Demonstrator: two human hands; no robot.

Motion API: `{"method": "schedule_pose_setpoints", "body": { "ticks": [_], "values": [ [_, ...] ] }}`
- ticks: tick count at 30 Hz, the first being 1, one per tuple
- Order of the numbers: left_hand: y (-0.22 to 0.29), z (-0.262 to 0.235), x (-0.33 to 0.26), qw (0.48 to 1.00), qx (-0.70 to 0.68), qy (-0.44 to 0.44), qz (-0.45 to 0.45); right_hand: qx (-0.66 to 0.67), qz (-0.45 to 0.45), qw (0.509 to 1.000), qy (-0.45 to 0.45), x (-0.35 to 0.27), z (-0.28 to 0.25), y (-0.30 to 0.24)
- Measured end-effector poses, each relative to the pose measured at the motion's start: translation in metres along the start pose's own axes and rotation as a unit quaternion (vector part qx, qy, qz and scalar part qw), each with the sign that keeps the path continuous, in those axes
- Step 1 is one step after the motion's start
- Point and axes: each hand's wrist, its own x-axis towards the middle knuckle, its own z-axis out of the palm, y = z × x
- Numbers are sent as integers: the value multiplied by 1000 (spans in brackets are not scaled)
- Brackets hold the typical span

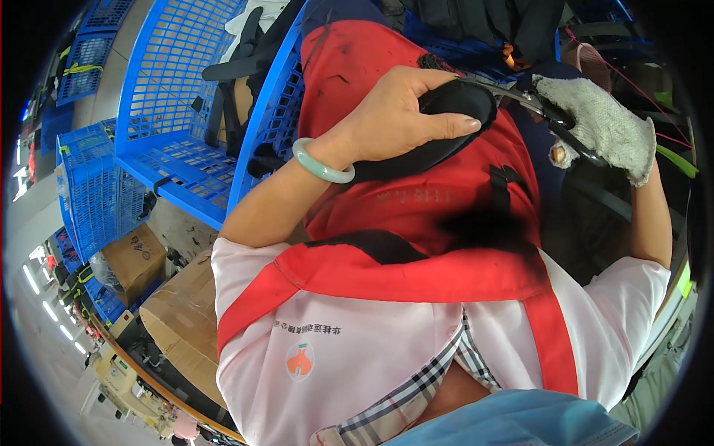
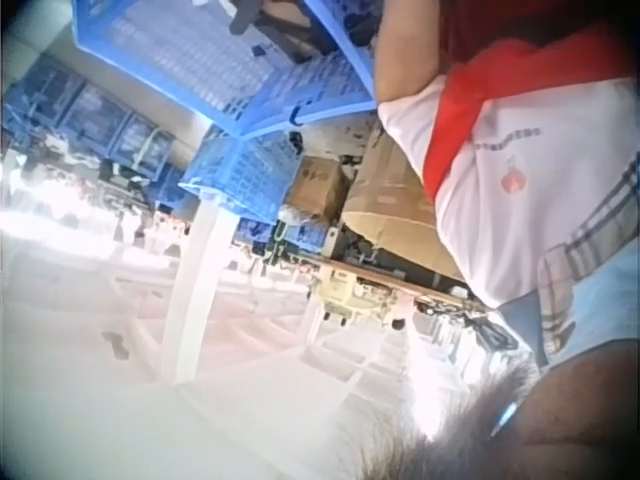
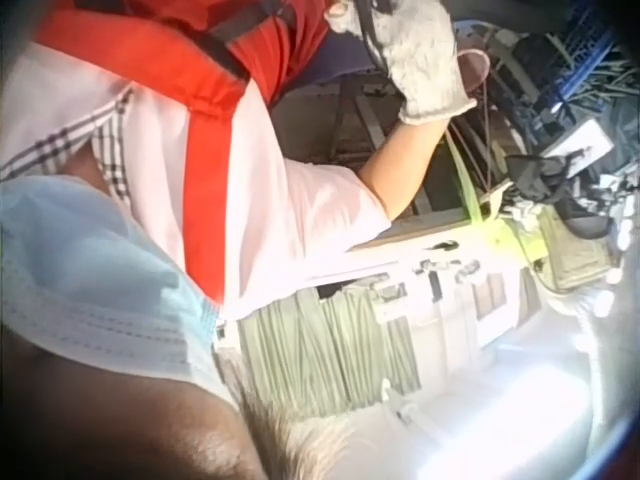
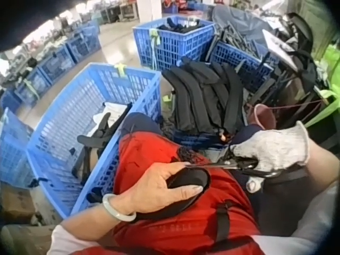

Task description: Trimming excess material from black fabric straps using scissors.

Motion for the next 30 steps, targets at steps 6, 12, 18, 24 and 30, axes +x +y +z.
{"method": "schedule_pose_setpoints", "body": {
  "ticks": [6,12,18,24,30],
  "values": [
    [-4,6,0,1000,-25,-9,13,-86,53,993,-56,-1,-26,-21],
    [-6,9,4,997,-25,-63,35,-118,55,990,-47,-3,-33,-23],
    [-3,8,-1,998,-8,-55,16,-247,28,968,-34,4,-38,-33],
    [-10,13,4,997,-4,-69,30,-252,98,961,-59,12,-54,-67],
    [-6,10,0,997,46,-53,17,-337,122,927,-111,30,-62,-81]
  ]
}}
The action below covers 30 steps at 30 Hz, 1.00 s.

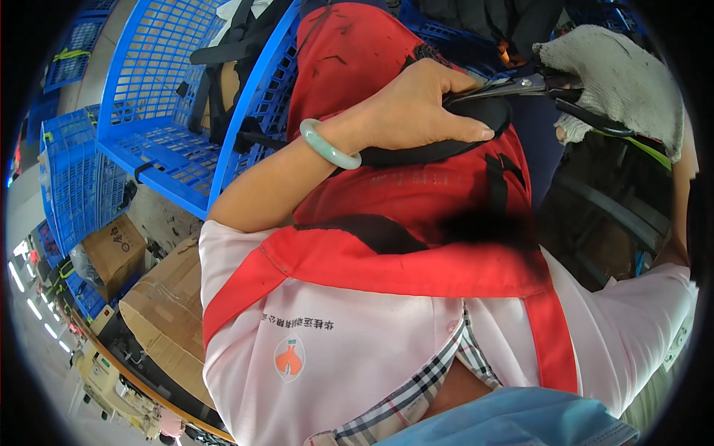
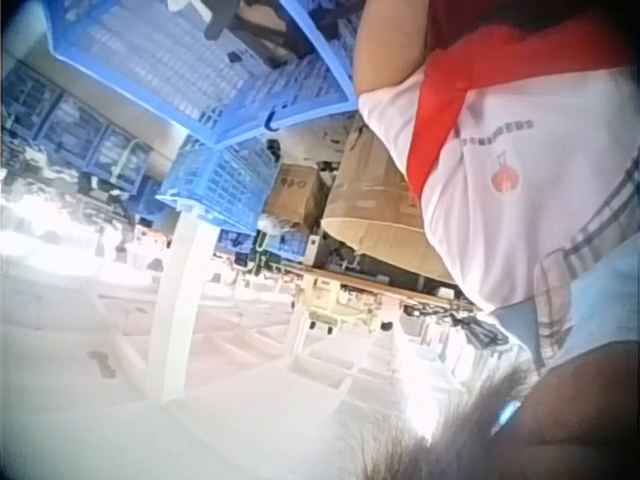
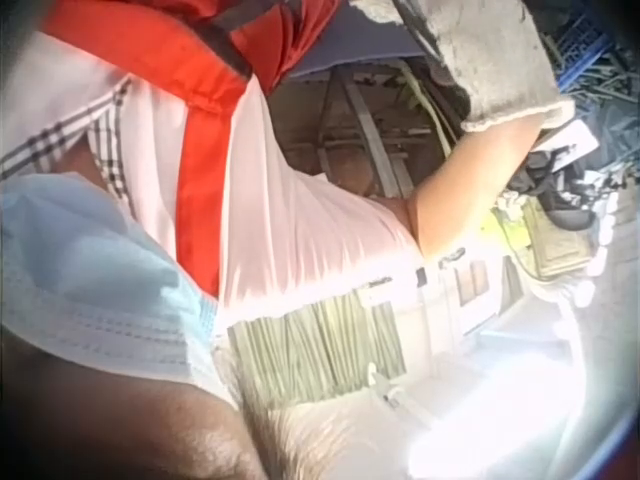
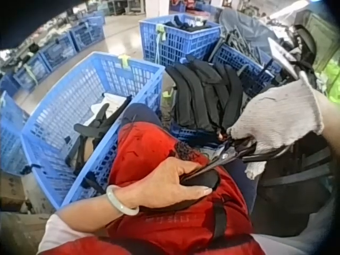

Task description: Trimming excess material from black fabric straps using scissors.

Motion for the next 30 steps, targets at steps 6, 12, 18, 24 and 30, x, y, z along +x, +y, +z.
{"method": "schedule_pose_setpoints", "body": {
  "ticks": [6,12,18,24,30],
  "values": [
    [2,-3,0,1000,-2,8,2,55,-77,995,35,-4,-7,19],
    [-18,-9,5,995,-62,70,31,599,-11,801,1,34,48,-16],
    [11,-27,-18,886,253,299,247,871,-50,488,19,35,67,-10],
    [57,14,-30,953,185,-30,237,238,-26,717,654,61,191,99],
    [-33,-20,4,915,-318,242,60,783,-118,523,316,93,113,-94]
  ]
}}
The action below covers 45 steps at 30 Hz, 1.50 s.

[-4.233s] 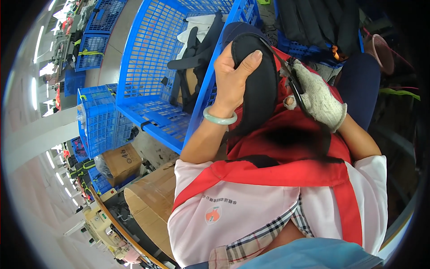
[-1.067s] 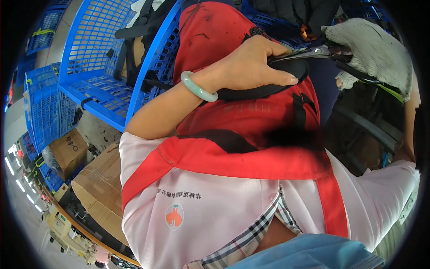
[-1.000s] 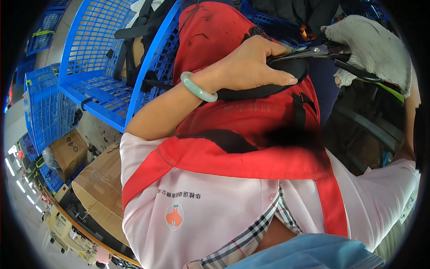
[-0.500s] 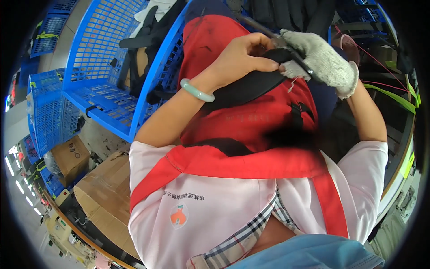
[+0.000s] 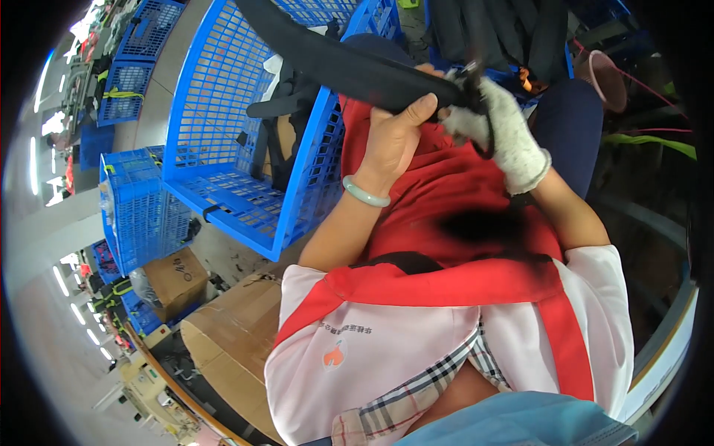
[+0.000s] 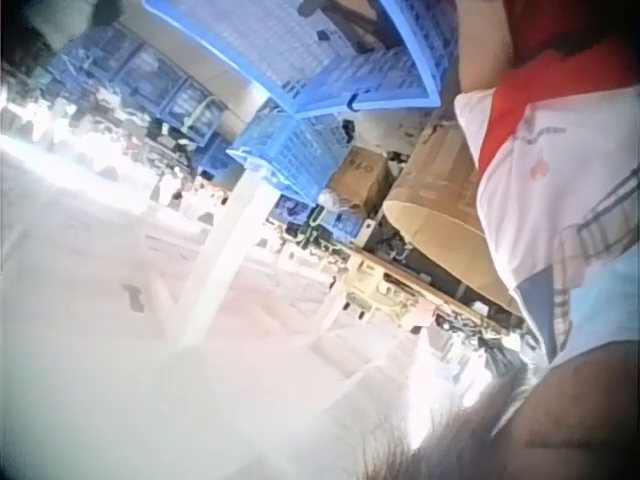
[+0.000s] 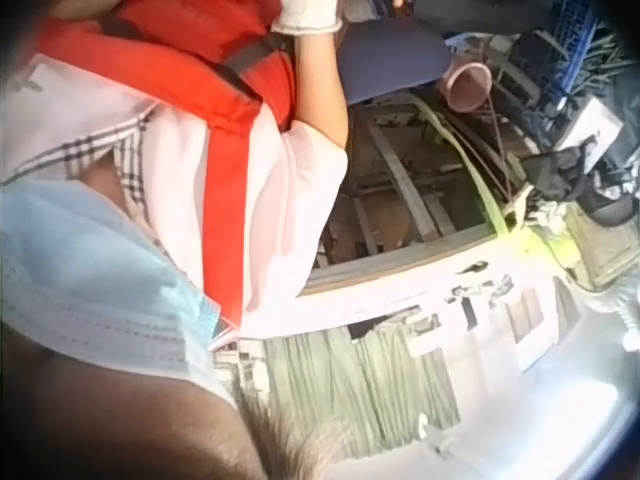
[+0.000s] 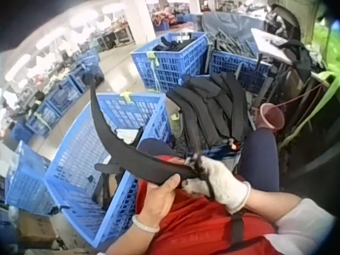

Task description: Trimming excess material from black fabric straps using scissors.

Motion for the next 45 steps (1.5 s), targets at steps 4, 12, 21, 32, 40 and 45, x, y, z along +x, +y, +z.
{"method": "schedule_pose_setpoints", "body": {
  "ticks": [4,12,21,32,40,45],
  "values": [
    [-10,-17,2,994,-72,85,23,9,101,994,-33,1,-1,7],
    [-12,-51,-1,990,-117,69,-24,-358,12,924,-132,-21,-47,20],
    [-13,-39,5,995,-91,47,-14,-422,31,895,-145,-25,-53,16],
    [-7,-39,9,996,-79,32,-8,-338,96,924,-151,-20,-48,20],
    [-10,-37,6,998,-47,39,-8,-332,95,925,-161,-19,-38,7],
    [-12,-37,2,998,-45,42,-18,-221,144,950,-168,-18,-46,10]
  ]
}}
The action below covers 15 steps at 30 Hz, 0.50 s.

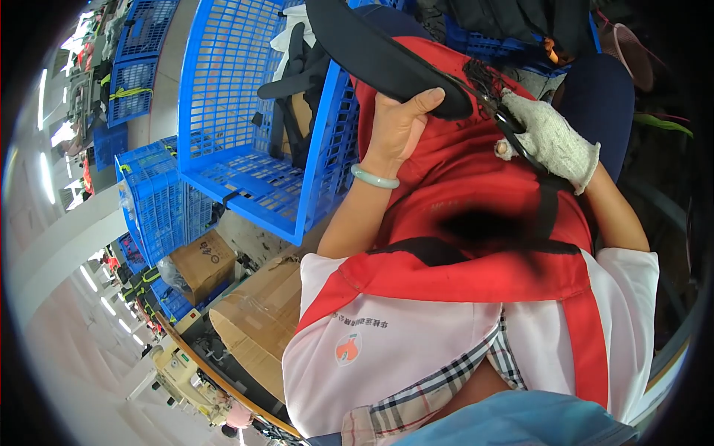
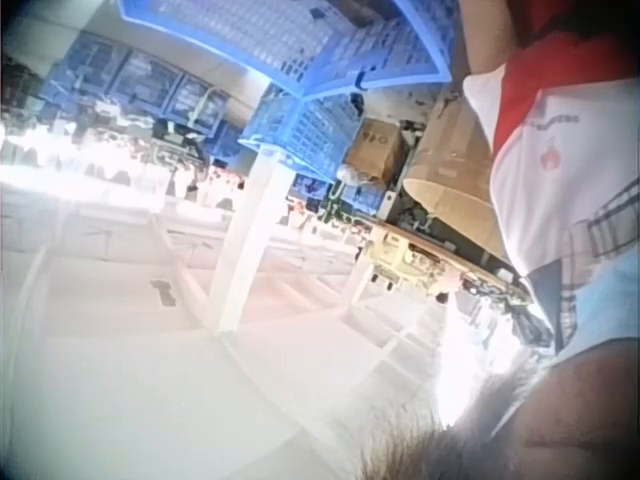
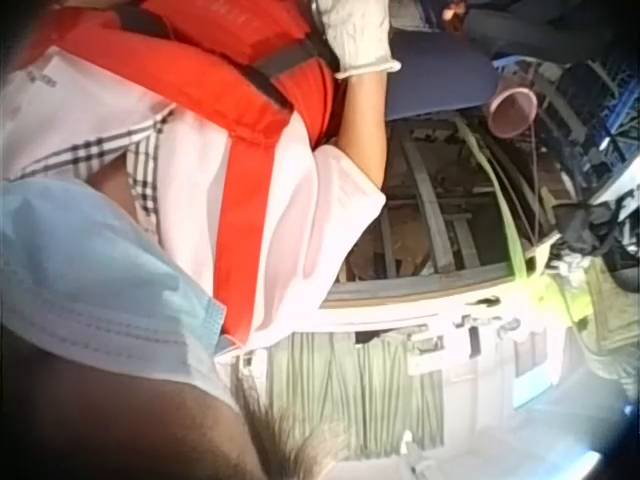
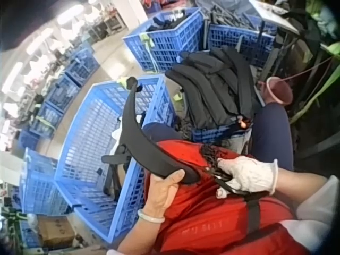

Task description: Trimming excess material from black fabric straps using scissors.

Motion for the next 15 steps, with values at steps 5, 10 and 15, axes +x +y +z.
{"method": "schedule_pose_setpoints", "body": {
  "ticks": [5,10,15],
  "values": [
    [-5,4,-7,1000,6,-5,7,-114,-30,992,41,3,8,-4],
    [0,-6,-5,996,-78,16,-28,10,-20,999,35,3,11,4],
    [-4,-7,-7,998,-61,13,-23,-172,-37,983,46,3,11,5]
  ]
}}
